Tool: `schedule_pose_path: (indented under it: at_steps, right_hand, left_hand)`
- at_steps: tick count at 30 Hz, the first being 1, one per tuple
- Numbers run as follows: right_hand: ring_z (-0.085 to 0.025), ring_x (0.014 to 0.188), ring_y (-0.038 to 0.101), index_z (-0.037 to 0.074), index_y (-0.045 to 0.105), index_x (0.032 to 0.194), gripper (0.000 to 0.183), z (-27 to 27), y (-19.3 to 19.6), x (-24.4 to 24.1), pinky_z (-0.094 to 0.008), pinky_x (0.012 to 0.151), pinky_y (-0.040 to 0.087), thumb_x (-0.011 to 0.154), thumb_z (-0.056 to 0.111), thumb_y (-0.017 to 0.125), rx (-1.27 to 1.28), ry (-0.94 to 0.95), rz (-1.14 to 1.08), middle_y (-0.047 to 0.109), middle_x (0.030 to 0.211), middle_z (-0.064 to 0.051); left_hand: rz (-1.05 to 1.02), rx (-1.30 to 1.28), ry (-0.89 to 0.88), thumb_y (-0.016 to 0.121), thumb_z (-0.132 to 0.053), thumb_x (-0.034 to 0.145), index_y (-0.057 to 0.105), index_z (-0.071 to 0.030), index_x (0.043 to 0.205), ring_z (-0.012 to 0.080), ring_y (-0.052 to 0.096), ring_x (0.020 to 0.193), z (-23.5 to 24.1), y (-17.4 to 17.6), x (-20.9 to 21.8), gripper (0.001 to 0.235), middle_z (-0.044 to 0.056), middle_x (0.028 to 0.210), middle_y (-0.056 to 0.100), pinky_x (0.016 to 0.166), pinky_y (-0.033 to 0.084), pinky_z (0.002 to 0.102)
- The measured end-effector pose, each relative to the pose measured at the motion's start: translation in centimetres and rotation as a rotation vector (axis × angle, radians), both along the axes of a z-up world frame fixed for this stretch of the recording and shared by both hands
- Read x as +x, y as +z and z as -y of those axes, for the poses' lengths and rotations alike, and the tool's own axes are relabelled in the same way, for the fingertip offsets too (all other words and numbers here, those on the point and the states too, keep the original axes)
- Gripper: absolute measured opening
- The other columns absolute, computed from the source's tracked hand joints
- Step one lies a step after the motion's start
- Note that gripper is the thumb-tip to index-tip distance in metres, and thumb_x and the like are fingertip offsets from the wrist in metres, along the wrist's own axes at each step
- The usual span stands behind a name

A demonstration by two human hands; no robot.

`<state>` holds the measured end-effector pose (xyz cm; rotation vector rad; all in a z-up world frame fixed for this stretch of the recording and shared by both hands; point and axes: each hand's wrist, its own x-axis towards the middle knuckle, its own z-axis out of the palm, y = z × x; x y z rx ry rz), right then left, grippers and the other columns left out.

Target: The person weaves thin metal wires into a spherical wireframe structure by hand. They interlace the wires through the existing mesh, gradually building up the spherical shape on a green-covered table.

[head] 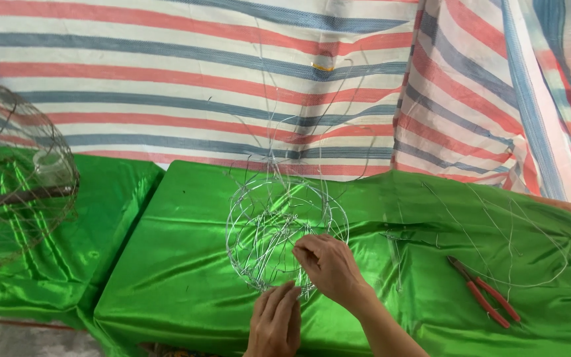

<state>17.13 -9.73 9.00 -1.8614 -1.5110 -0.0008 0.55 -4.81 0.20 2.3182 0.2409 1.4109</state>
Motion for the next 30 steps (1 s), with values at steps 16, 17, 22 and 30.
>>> schedule_pose_path:
  at_steps: [16,17,22,30]
  right_hand:
    - [-0.019,0.055,0.07,0.017,0.062,0.109,0.015,-0.1,-0.6,1.5,-0.038,0.081,0.046,0.103,0.026,0.051,-0.088,-0.354,0.093,0.077,0.071,0.007]
    - [-0.016,0.058,0.072,0.015,0.065,0.11,0.016,0.2,-0.1,1.4,-0.037,0.078,0.052,0.101,0.025,0.056,-0.059,-0.294,0.032,0.079,0.076,0.005]
    - [-0.012,0.062,0.069,0.007,0.072,0.113,0.021,2.1,0.2,3.8,-0.024,0.059,0.062,0.097,0.018,0.063,-0.001,-0.154,-0.133,0.079,0.089,-0.006]
    - [-0.029,0.1,0.073,-0.005,0.07,0.111,0.026,1.8,6.9,11.7,-0.037,0.091,0.063,0.102,-0.001,0.046,0.516,0.155,-0.828,0.075,0.11,-0.02]
  left_hand:
    - [-0.081,0.031,0.056,0.069,-0.025,0.096,0.065,-0.01,0.096,0.0213,0.055,0.082,-2.9,4.3,2.7,0.016,0.004,0.088,0.063,0.072,0.043,0.036]
    - [-0.07,0.034,0.072,0.069,-0.025,0.096,0.064,-0.009,0.106,0.0223,0.058,0.087,-3.0,4.8,2.7,0.019,0.006,0.096,0.064,0.076,0.047,0.037]
    - [-0.053,0.092,0.125,0.061,-0.026,0.1,0.065,-0.01,0.118,0.0207,0.063,0.092,-3.2,4.8,3.3,0.024,0.006,0.109,0.071,0.078,0.047,0.037]
    - [-0.061,0.033,-0.097,0.061,-0.016,0.098,0.064,-0.003,0.12,0.0225,0.069,0.088,-1.1,2.4,3.5,0.026,0.011,0.104,0.074,0.076,0.059,0.035]
